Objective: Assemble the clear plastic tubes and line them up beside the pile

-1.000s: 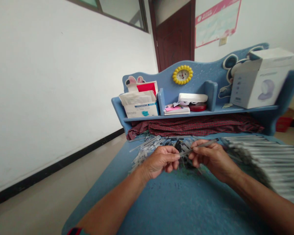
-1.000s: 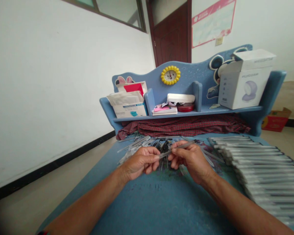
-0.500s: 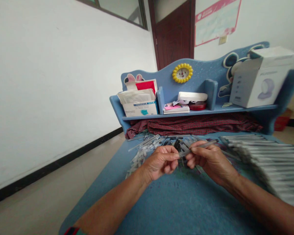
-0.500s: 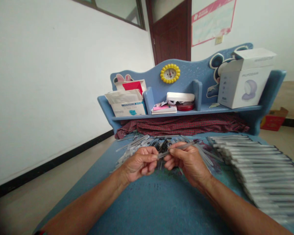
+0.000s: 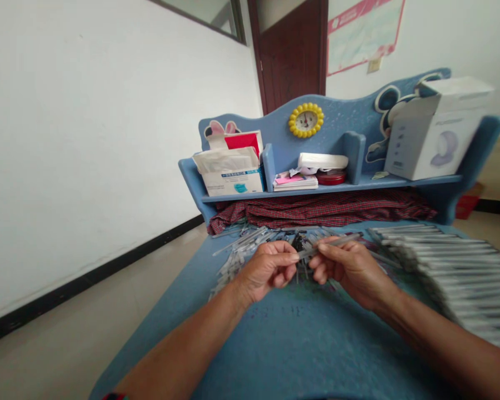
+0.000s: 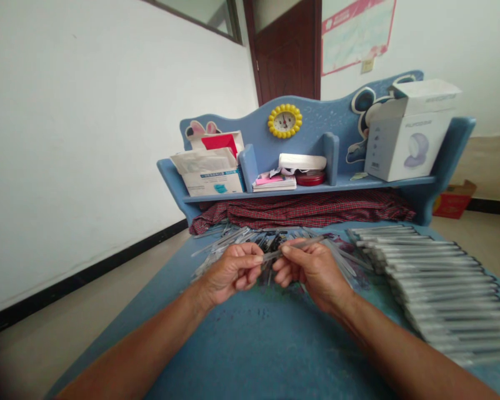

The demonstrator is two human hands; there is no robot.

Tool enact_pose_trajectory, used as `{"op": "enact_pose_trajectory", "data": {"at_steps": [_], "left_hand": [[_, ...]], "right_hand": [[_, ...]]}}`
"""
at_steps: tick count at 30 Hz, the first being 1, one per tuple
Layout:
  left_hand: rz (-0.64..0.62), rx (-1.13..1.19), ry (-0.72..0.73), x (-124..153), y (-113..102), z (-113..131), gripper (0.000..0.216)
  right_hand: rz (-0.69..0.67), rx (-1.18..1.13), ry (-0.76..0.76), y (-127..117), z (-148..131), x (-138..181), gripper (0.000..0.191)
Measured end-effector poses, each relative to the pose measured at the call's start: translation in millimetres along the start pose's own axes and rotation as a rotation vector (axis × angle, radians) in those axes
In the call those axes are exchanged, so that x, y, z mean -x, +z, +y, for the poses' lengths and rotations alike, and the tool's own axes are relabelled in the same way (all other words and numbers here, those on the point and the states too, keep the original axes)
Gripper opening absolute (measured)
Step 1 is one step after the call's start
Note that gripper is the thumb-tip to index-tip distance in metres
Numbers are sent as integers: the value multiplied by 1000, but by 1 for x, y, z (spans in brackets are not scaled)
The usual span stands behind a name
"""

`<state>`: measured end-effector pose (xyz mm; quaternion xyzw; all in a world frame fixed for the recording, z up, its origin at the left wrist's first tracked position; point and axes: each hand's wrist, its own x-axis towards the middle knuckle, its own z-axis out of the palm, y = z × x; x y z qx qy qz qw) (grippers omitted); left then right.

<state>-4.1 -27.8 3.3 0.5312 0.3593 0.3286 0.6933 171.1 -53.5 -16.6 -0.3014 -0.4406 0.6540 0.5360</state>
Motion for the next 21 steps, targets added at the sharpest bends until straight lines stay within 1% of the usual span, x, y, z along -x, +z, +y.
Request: {"op": "enact_pose_trajectory", "data": {"at_steps": [2,3,4,5,8,9,10,11,13,15,18,21], "left_hand": [[38,-41,17,0,0,3,18],[59,-59,27,0,0,5,18],[78,-74,35,0,-1,6,18],[94,-90,41,0,-2,7,19],[115,-145,36,-1,-4,9,20],[116,-162,32,-1,-4,9,20],[116,-180,23,-1,-5,9,21],[116,-200,16,-2,-5,9,21],[108,-237,1,-2,-4,10,22],[98,-265,-21,-2,-4,10,22],[71,-304,-37,-3,-3,10,24],[38,-337,-25,-4,-3,11,27]], "right_hand": [[-25,150,47,1,2,0,33],[-23,268,47,2,3,1,36],[-13,418,6,3,4,2,37],[2,594,-88,3,4,3,35],[37,1136,-482,3,1,6,16],[39,1283,-584,3,-1,7,15],[41,1408,-646,1,-3,7,20],[42,1513,-675,0,-4,6,24],[47,1681,-682,-3,-6,4,28],[55,1804,-648,-5,-7,2,25],[62,1903,-595,-3,-12,2,17],[70,1955,-545,-1,-22,6,16]]}}
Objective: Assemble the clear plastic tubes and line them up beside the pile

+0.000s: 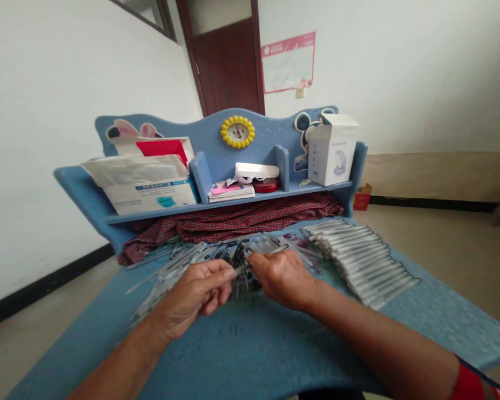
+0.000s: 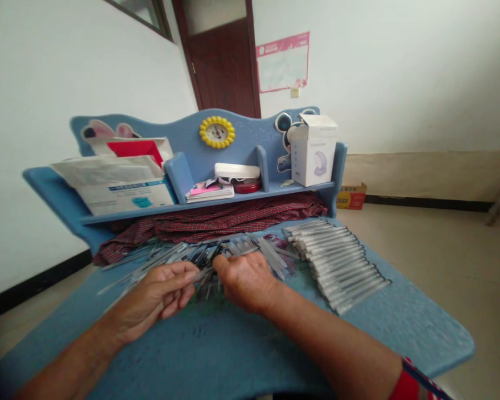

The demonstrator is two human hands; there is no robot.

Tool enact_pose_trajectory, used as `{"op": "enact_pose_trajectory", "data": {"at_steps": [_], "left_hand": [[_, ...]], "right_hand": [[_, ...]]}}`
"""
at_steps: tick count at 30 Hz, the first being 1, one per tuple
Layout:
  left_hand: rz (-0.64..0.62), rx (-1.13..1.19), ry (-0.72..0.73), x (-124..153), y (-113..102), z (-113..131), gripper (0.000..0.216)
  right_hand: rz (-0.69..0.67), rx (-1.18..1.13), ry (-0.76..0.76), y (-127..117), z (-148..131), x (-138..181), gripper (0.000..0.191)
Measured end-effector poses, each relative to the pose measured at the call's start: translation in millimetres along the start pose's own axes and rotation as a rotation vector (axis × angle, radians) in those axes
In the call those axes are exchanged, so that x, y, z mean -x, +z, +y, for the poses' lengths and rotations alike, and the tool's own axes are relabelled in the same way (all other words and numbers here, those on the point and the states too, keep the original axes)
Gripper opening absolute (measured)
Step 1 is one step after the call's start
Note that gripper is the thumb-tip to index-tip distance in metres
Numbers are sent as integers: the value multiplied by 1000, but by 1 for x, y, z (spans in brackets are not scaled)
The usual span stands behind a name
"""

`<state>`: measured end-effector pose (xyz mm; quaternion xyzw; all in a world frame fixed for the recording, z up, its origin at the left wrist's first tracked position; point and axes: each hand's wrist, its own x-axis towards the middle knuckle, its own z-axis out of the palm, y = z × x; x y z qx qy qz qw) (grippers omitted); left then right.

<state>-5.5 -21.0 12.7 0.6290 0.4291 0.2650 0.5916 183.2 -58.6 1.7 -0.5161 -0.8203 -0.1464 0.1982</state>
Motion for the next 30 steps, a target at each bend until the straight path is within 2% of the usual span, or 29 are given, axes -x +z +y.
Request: {"op": "enact_pose_trajectory", "data": {"at_steps": [5,11,14,17,21,30], "left_hand": [[-68,-39,21,1,1,1,32],[-131,-105,1,2,6,2,27],[-151,-144,-19,1,8,1,26],[-159,-176,-33,-1,9,-1,26],[-174,-214,-40,-3,10,-3,28],[-240,-285,-38,-5,8,-6,29]], "right_hand": [[-113,37,58,-23,23,24,18],[-265,-12,256,-49,85,97,16],[-314,-32,373,-56,116,134,18],[-363,-12,442,-58,134,157,19],[-401,-27,459,-58,140,168,21],[-475,-43,412,-60,133,175,21]]}}
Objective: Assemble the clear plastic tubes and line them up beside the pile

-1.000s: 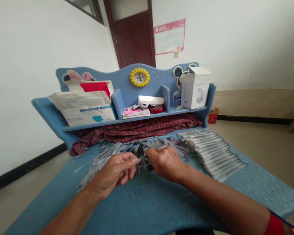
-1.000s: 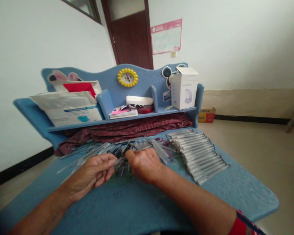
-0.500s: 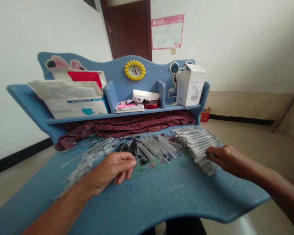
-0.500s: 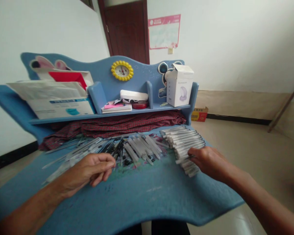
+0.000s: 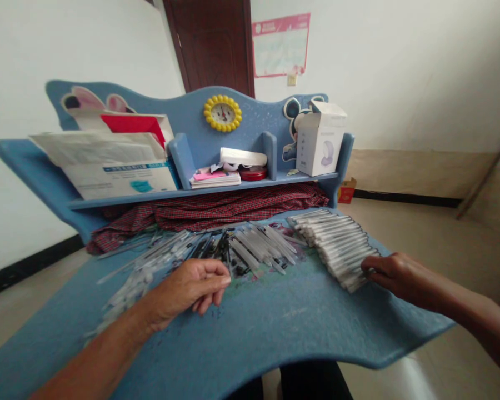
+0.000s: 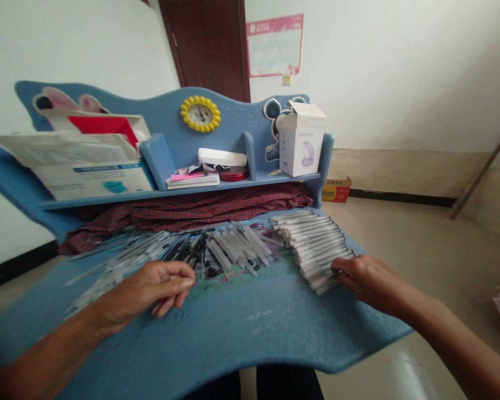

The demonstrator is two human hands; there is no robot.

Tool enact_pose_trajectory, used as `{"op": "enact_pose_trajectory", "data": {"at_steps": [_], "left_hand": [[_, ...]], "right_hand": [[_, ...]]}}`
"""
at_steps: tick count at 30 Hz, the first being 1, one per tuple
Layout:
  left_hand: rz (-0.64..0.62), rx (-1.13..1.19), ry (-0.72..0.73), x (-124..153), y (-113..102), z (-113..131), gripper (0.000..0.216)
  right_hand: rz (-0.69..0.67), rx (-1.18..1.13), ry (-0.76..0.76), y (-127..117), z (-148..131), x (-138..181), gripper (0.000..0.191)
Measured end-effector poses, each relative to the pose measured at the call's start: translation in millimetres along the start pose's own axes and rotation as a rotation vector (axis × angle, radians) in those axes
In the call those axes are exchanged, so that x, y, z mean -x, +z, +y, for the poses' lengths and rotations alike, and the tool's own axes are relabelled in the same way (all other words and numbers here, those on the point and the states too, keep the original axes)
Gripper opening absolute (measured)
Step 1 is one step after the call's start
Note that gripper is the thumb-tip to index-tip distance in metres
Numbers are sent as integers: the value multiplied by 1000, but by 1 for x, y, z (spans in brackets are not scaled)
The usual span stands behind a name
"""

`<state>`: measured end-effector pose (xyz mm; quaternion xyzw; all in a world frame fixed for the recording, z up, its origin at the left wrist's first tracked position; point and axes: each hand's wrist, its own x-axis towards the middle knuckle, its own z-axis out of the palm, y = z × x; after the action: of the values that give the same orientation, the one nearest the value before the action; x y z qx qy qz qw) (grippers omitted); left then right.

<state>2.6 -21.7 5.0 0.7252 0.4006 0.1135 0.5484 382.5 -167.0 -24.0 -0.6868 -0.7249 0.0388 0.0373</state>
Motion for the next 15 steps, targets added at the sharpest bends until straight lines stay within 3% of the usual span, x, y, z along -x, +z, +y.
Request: {"op": "enact_pose_trajectory", "data": {"at_steps": [15], "left_hand": [[14,-37,13,3,-2,4,26]], "right_hand": [[22,-62,17,9,7,1,23]]}}
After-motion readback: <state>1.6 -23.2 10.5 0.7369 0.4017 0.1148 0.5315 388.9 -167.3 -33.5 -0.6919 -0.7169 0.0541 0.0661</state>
